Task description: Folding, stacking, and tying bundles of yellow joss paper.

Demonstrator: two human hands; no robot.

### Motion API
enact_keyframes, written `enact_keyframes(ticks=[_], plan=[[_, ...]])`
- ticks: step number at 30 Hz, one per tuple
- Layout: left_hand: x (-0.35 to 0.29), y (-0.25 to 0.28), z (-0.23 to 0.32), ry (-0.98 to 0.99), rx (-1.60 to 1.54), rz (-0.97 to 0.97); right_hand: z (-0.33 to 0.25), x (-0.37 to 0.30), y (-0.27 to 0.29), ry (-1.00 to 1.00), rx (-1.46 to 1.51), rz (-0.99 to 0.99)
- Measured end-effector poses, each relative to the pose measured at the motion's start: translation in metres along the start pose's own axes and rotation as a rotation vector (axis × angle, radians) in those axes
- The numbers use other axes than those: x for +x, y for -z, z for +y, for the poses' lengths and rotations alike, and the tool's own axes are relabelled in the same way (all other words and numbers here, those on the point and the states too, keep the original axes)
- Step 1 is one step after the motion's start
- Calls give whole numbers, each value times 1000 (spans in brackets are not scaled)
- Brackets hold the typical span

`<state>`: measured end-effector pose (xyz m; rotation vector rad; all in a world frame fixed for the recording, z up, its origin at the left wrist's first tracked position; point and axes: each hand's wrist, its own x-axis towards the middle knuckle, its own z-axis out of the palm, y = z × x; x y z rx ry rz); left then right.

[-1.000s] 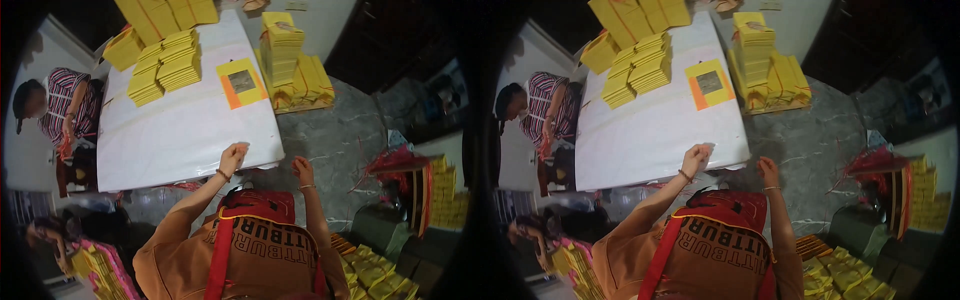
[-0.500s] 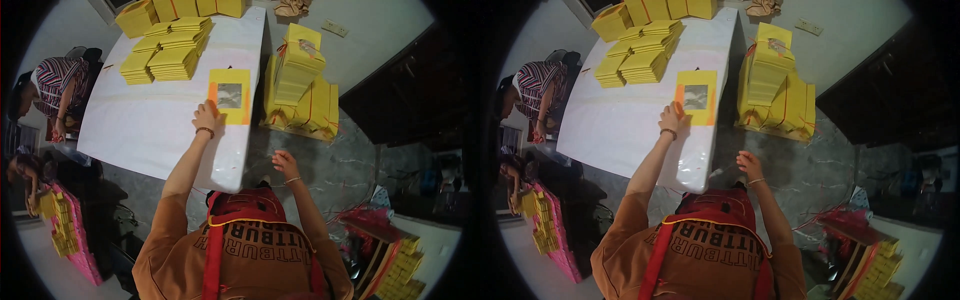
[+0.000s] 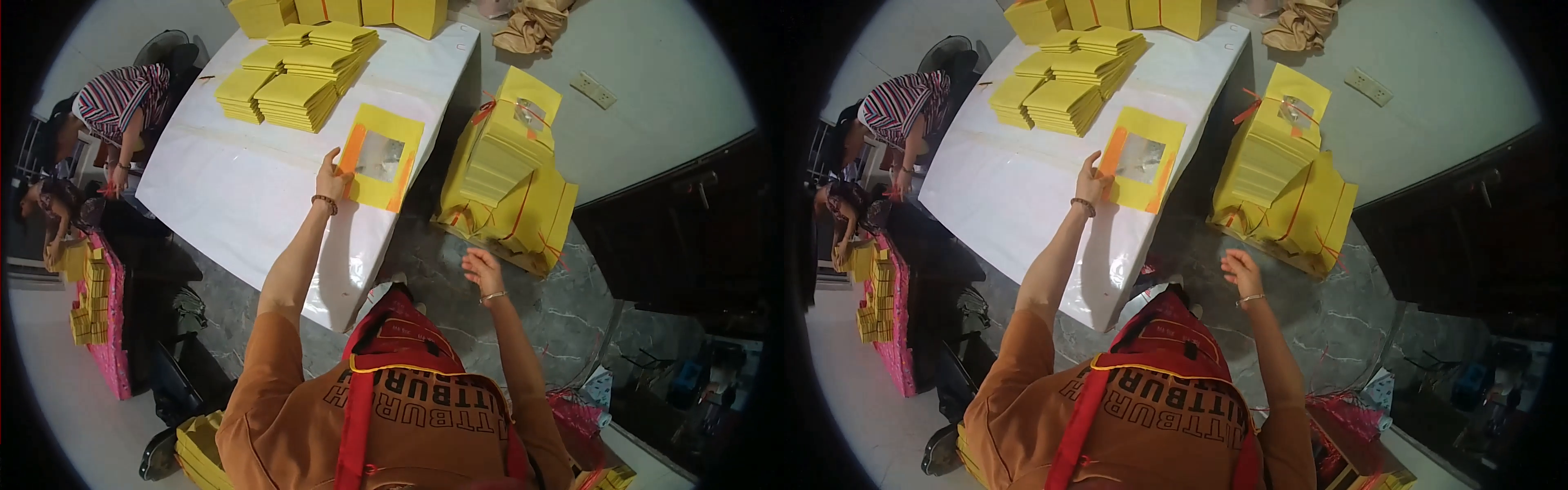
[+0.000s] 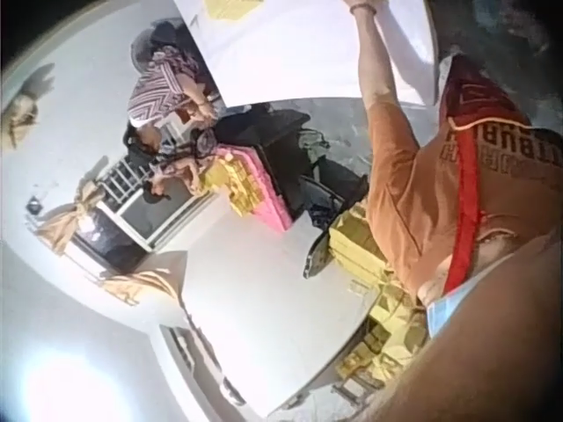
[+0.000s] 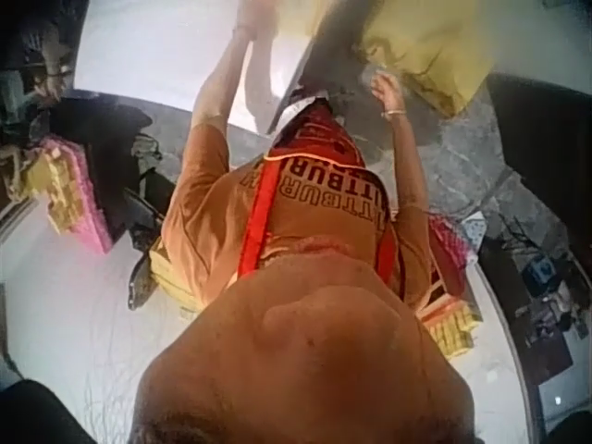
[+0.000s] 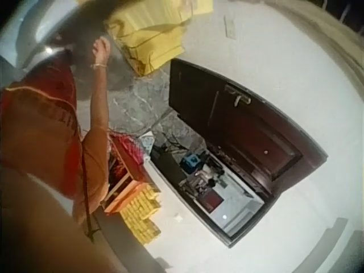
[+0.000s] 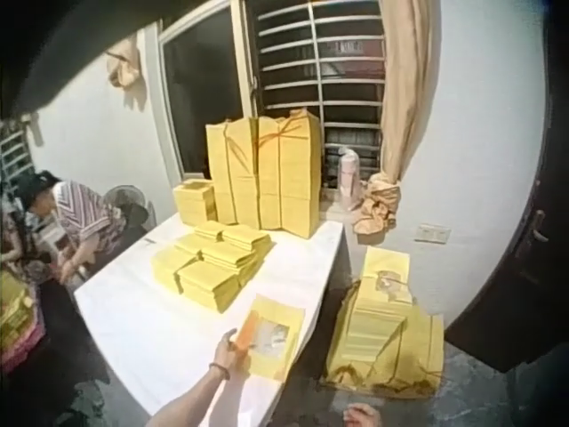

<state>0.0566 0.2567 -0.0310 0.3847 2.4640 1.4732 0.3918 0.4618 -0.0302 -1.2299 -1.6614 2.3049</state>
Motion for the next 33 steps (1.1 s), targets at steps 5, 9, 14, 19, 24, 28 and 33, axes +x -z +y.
enact_keyframes(ticks=[5,9,14,19,24,28,33], plan=[[54,-9,13,-66,-179,22,-58,40,11,72,-27,28],[106,-27,19,-49,-185,-18,-106,60,29,154,-3,99],[154,-48,18,-48,-90,5,-159,83,57,255,-21,201],[193,-60,15,-58,-128,11,-217,128,74,315,-71,202],[204,-69,35,47,-66,40,-248,198,89,343,-264,169],[189,-105,82,-329,953,515,-239,261,134,496,-642,121],[193,-174,131,-487,223,-13,-249,296,153,615,-1013,60]])
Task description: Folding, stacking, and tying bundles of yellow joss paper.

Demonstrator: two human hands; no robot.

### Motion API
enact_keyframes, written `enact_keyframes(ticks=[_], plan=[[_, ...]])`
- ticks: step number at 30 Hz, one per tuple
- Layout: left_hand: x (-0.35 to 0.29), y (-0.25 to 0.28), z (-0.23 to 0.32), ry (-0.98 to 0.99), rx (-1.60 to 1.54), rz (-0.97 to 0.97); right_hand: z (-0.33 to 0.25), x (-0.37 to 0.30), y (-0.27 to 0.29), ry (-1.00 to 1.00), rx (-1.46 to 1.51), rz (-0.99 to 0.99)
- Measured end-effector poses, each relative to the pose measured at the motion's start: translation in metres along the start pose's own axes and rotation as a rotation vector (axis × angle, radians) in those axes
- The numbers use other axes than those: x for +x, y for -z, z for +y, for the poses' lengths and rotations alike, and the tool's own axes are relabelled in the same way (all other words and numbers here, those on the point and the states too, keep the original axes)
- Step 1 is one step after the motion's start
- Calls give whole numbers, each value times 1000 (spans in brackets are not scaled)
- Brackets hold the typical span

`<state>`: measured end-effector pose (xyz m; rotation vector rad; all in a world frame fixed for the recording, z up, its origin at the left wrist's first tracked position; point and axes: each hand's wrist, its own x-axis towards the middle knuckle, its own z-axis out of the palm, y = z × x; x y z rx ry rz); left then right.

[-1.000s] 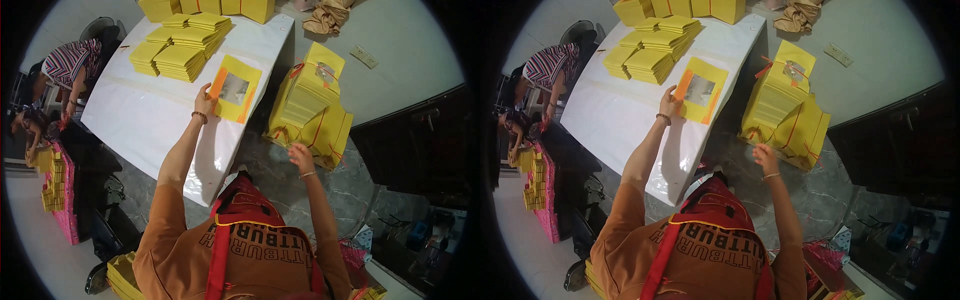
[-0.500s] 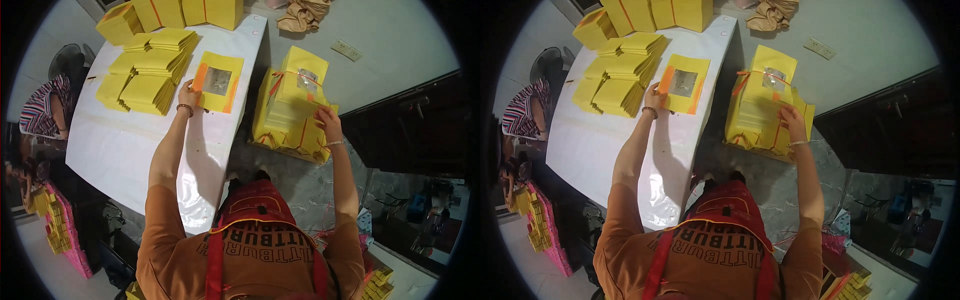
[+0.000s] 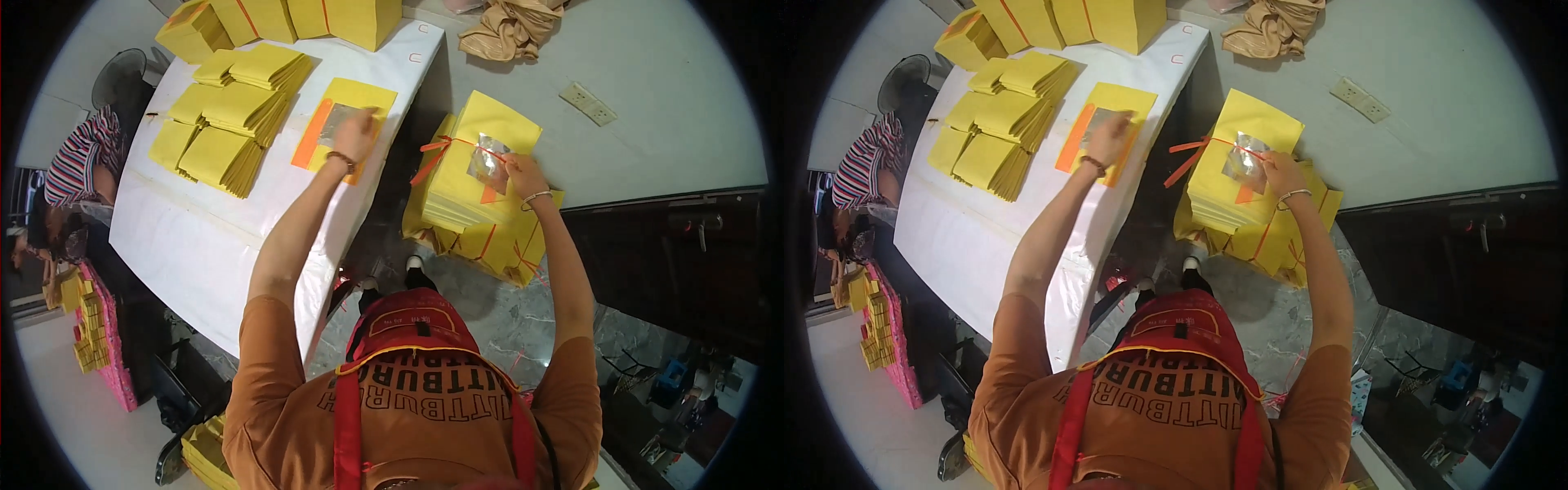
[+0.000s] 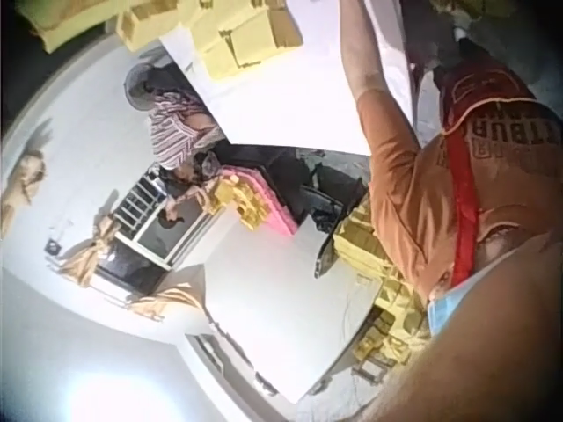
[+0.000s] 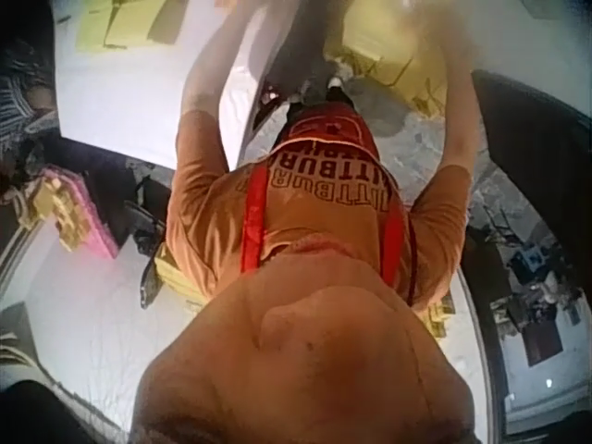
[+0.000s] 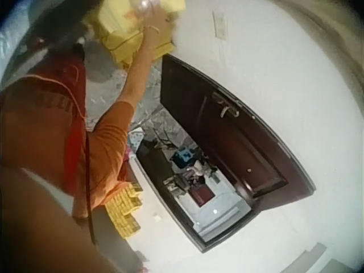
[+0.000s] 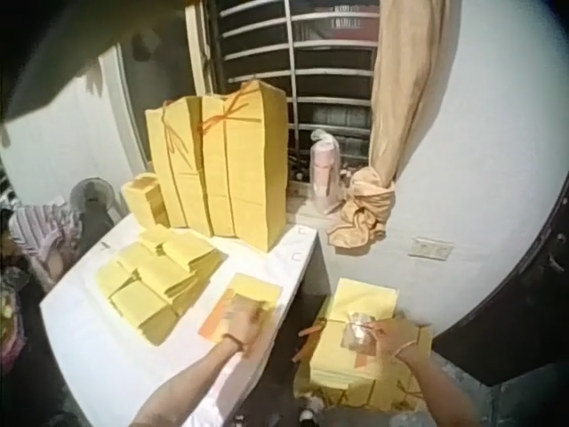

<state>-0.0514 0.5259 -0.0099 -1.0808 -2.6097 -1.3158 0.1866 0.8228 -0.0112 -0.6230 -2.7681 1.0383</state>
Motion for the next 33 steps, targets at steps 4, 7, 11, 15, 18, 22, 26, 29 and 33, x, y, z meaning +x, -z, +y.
enact_keyframes(ticks=[4,7,11,15,18,22,26,29,33], plan=[[3,-71,41,328,-496,-405,-10,9,11,109,-103,40],[9,-109,30,610,-850,-479,-36,20,26,-5,-302,-164],[18,-142,3,417,-979,-546,-38,22,31,108,-286,-158],[14,-156,-10,245,-665,-419,0,17,24,91,27,80],[11,-155,35,220,-349,-443,77,-10,2,-142,570,337],[-3,-150,50,-17,-21,-444,74,-28,-34,-328,814,247],[-3,-153,51,-311,369,-397,27,-36,-34,-363,1165,200],[6,-155,66,-382,430,-431,43,-37,-26,-418,1231,156],[6,-157,59,-319,274,-335,61,-29,-28,-327,1115,148]])
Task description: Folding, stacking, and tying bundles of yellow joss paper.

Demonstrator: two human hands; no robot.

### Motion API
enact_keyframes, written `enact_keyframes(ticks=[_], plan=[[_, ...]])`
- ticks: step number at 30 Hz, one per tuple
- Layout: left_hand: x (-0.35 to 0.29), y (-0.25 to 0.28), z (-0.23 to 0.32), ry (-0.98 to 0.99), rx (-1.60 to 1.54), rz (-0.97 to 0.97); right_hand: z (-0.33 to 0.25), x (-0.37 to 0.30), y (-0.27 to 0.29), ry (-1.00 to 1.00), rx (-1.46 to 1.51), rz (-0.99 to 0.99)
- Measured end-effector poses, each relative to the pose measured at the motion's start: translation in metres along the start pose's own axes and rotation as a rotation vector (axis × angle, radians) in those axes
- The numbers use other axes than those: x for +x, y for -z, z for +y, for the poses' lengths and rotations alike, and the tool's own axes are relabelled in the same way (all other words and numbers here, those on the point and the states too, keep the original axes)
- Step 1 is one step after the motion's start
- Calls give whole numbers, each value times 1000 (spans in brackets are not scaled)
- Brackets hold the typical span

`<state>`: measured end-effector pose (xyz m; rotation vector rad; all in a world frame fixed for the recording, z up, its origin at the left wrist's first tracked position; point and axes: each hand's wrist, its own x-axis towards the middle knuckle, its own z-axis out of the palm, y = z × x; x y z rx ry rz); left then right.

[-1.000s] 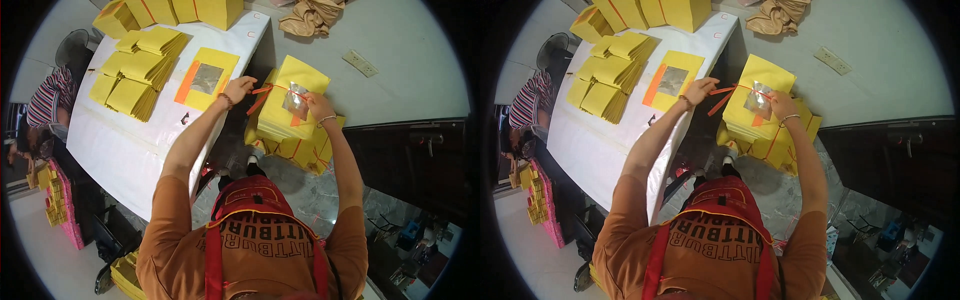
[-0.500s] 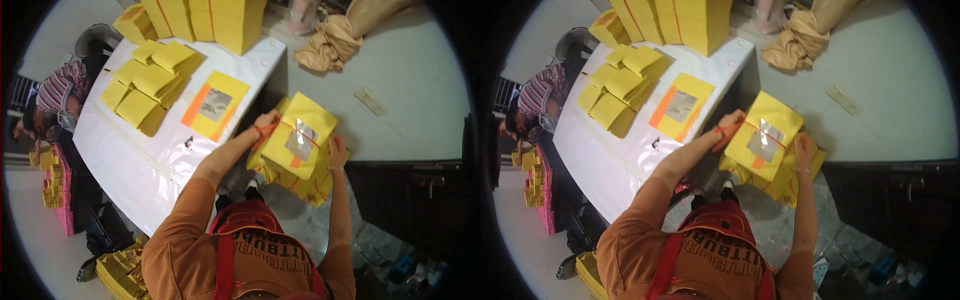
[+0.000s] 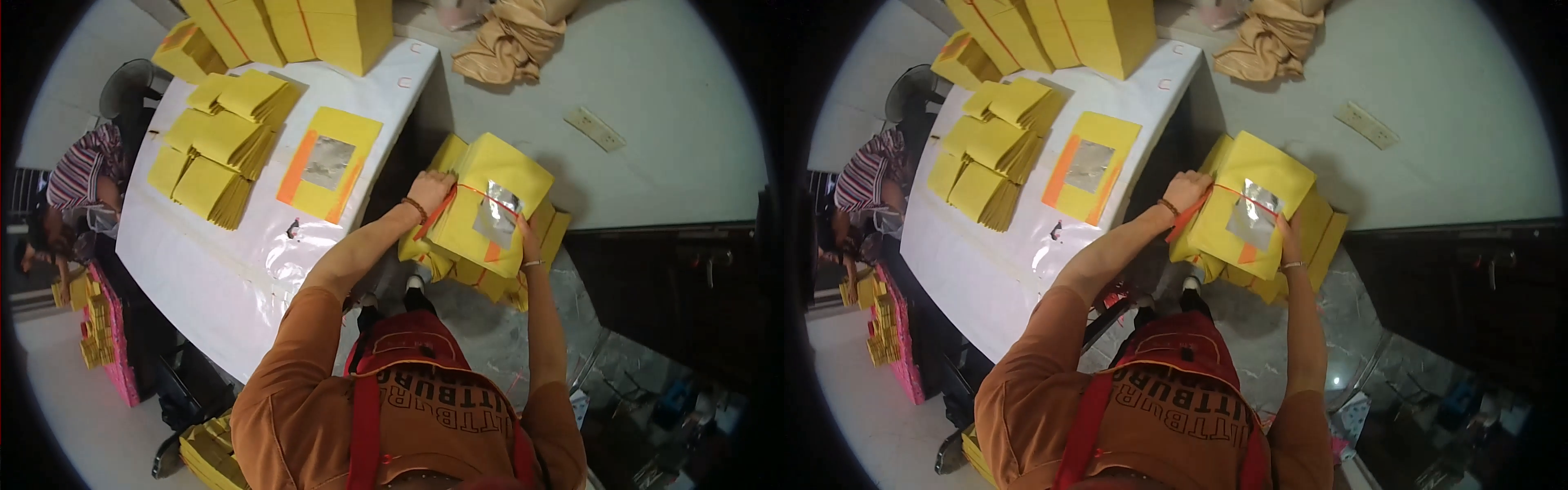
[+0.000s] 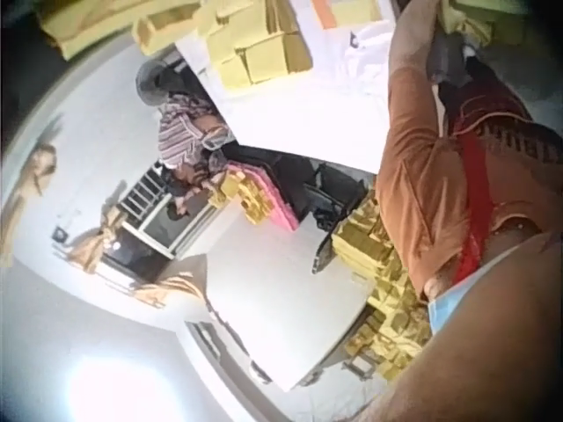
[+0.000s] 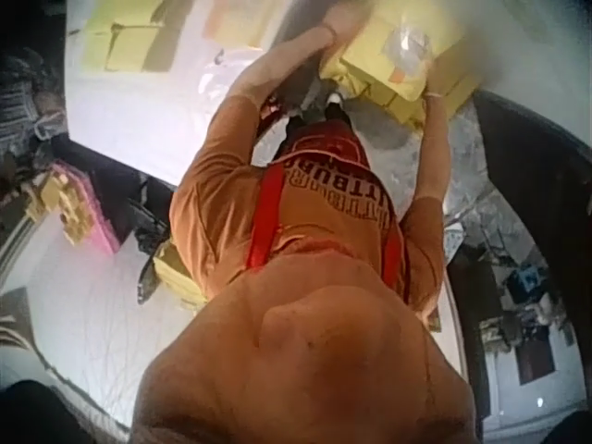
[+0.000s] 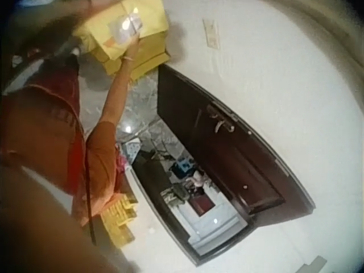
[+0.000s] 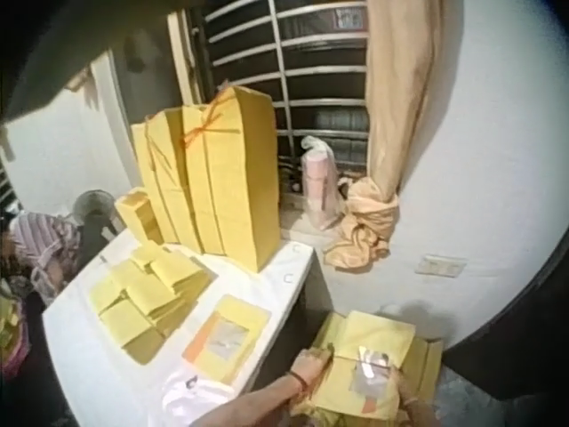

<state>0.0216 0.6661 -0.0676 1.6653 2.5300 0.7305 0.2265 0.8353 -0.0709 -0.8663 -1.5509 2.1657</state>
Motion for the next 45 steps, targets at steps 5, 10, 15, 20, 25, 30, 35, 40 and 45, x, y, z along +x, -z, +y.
enact_keyframes(ticks=[5,10,15,20,25,30,35,40,45], plan=[[14,1,0,-113,-213,19,8,3,16,0,127,1],[15,10,12,-44,-119,27,6,2,22,-24,55,-7],[11,-16,9,61,-308,-224,16,-20,28,2,150,19],[5,-17,7,427,-953,-547,-8,-43,10,-45,196,35],[13,7,-5,386,-1082,-833,13,-30,34,-31,141,31],[9,16,50,330,-1120,-837,43,-42,82,16,53,49],[-7,0,120,282,-1176,-505,92,-88,141,-129,534,34],[-1,40,153,258,-1273,-433,58,-121,128,-181,774,-6],[17,157,186,287,-1403,-330,58,-148,106,-290,769,-97]])
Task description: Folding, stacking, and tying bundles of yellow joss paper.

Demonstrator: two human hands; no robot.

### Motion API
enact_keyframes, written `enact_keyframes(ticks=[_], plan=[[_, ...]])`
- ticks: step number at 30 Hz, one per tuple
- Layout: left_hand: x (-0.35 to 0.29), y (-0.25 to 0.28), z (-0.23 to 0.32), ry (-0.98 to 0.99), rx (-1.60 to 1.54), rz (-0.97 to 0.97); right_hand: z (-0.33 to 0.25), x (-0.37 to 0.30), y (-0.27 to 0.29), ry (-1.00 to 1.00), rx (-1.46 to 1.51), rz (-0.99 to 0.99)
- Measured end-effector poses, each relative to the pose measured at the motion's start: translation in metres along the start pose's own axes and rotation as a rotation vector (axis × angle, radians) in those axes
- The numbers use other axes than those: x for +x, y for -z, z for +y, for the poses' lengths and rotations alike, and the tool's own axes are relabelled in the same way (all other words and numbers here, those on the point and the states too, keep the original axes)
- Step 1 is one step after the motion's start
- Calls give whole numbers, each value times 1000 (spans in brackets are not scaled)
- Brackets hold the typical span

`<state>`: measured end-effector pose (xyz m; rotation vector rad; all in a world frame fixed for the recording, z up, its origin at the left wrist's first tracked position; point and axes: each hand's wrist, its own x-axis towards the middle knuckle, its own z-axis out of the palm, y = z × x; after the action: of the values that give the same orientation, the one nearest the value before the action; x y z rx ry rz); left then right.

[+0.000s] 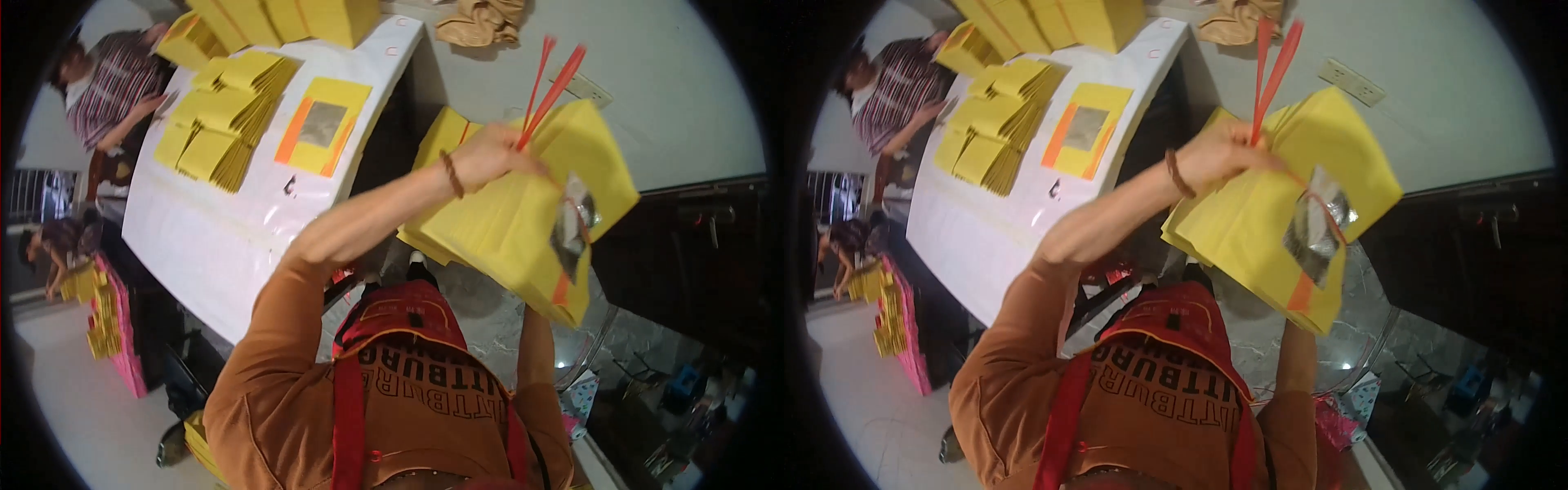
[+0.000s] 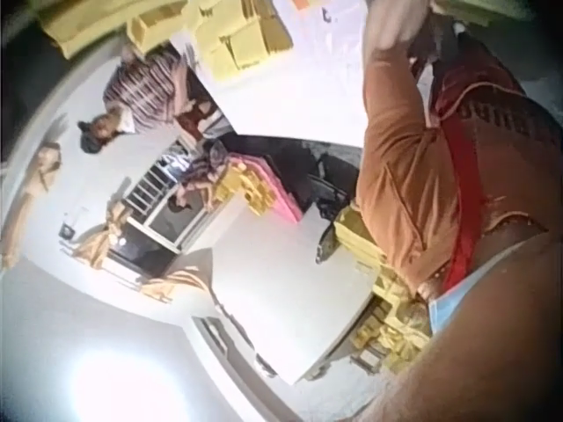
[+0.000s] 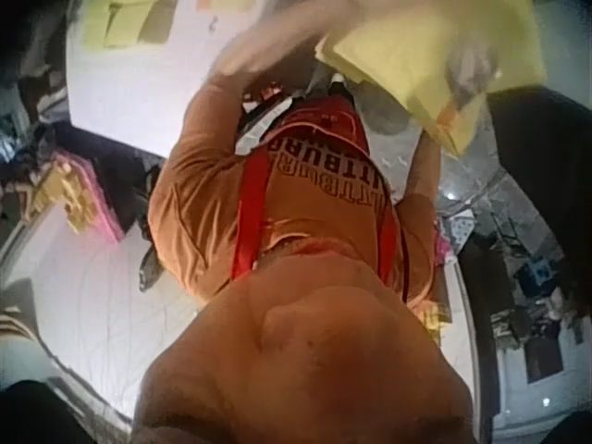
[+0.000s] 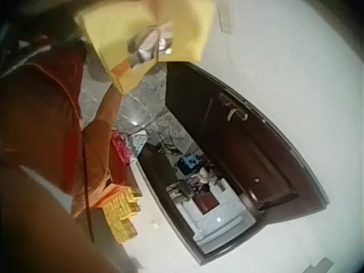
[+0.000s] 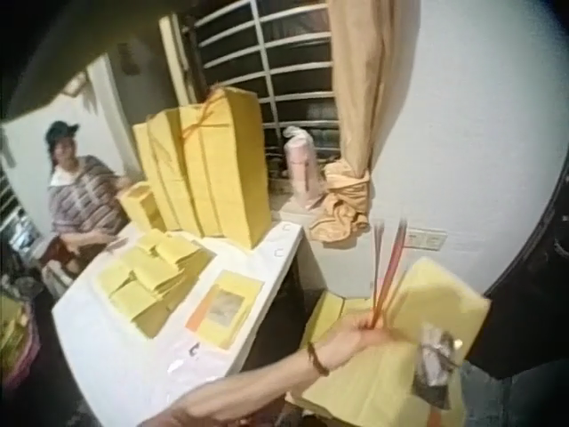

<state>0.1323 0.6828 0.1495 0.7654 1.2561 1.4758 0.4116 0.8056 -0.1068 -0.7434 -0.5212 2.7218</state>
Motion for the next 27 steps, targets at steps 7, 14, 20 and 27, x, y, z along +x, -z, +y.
enact_keyframes(ticks=[7,14,20,27], plan=[[-71,-17,143,-245,-372,-102,88,42,-102,-147,-40,-100],[-211,-20,210,-372,-338,169,135,50,-169,-229,-105,-202],[-328,34,190,-526,-241,278,226,23,-222,-282,-158,-233],[-410,142,186,-608,-125,372,356,-15,-280,-317,-139,-187]])
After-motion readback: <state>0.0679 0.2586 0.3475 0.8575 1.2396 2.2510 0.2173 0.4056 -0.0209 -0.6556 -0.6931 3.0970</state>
